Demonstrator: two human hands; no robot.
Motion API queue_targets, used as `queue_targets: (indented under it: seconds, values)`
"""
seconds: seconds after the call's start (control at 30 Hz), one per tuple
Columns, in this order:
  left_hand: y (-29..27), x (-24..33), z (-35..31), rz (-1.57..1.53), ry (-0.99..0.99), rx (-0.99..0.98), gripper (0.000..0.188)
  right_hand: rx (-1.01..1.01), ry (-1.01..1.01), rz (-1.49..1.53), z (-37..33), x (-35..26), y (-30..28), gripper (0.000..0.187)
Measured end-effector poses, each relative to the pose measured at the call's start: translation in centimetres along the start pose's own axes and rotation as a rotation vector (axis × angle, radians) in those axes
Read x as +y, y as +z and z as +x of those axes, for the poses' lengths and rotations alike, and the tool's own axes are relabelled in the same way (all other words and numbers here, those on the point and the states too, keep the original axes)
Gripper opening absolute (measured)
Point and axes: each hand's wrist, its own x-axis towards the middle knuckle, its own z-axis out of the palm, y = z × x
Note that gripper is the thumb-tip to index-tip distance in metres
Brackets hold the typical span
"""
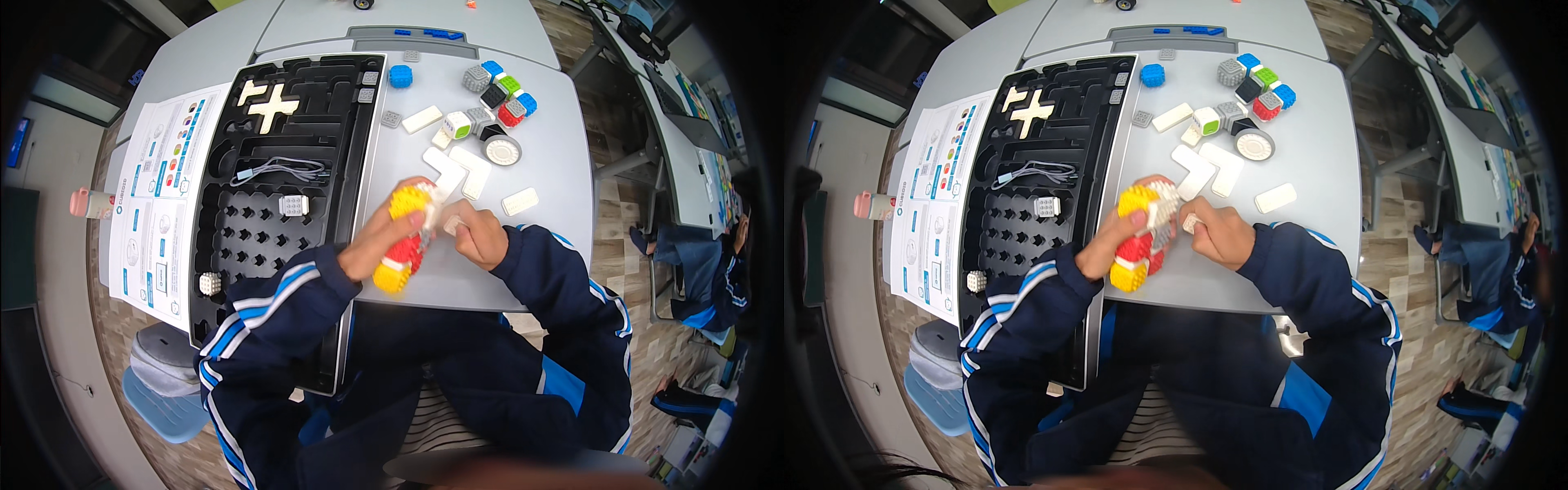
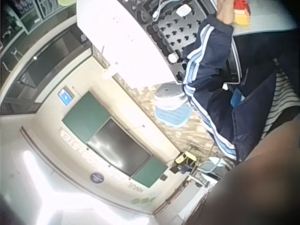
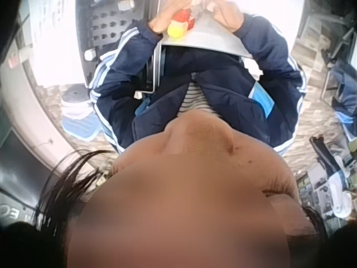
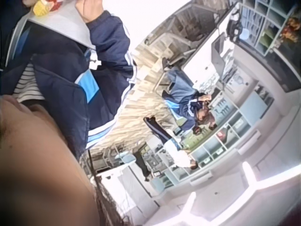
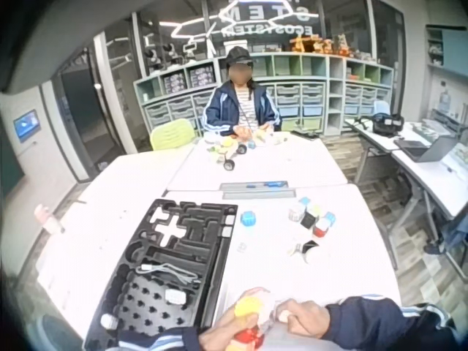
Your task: The person opens a robotics kit case and disassembles two small robot models on a table. They separate the components into individual pieces and place them into the molded compartments of the case. The person handles gears, connectors, and structural blocks throughout the process.
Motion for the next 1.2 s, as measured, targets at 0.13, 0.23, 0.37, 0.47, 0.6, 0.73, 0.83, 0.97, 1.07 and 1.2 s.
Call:
queue_targets:
  seconds: [0.13, 0.23, 0.37, 0.47, 0.6, 0.73, 0.83, 0.97, 1.07, 1.2]
  values:
    - [-0.8, -0.3, 0.5, -0.071, 0.026, 0.054, 0.068, -0.138, 0.149, 0.117, 0.9, 0.0, -1.2, 0.018]
    - [-1.0, -0.2, 0.8, -0.367, 0.128, 0.121, 0.073, -0.136, 0.160, -0.125, 1.6, -0.2, -1.6, 0.017]
    - [-1.8, 0.5, 1.3, -0.595, 0.231, 0.002, 0.068, -0.008, -0.054, -0.357, 2.2, 0.0, -1.1, 0.021]
    - [-2.2, 0.6, 1.3, -0.584, 0.207, 0.014, 0.070, 0.006, -0.151, -0.492, 2.5, 0.3, -1.2, 0.028]
    - [-2.3, 0.5, 1.3, -0.571, 0.137, 0.038, 0.072, -0.087, -0.003, -0.645, 2.5, -0.1, -2.4, 0.031]
    - [-1.9, 0.0, 1.4, -0.388, 0.018, 0.148, 0.087, 0.035, 0.078, -0.376, 2.8, -1.2, -3.5, 0.025]
    - [-1.3, -0.5, 1.2, -0.060, -0.049, 0.102, 0.076, 0.052, 0.173, 0.020, 3.0, -2.2, -3.1, 0.024]
    - [-0.2, -1.2, 0.7, 0.366, -0.048, 0.057, 0.069, -0.018, 0.239, 0.132, 2.9, -2.8, -1.5, 0.029]
    - [0.2, -1.1, 0.7, 0.510, 0.014, 0.044, 0.066, 0.041, 0.130, 0.046, 2.3, -2.7, -0.7, 0.029]
    - [0.5, -1.0, 0.6, 0.528, 0.041, 0.057, 0.063, 0.102, -0.021, 0.006, 1.6, -1.9, 0.0, 0.026]
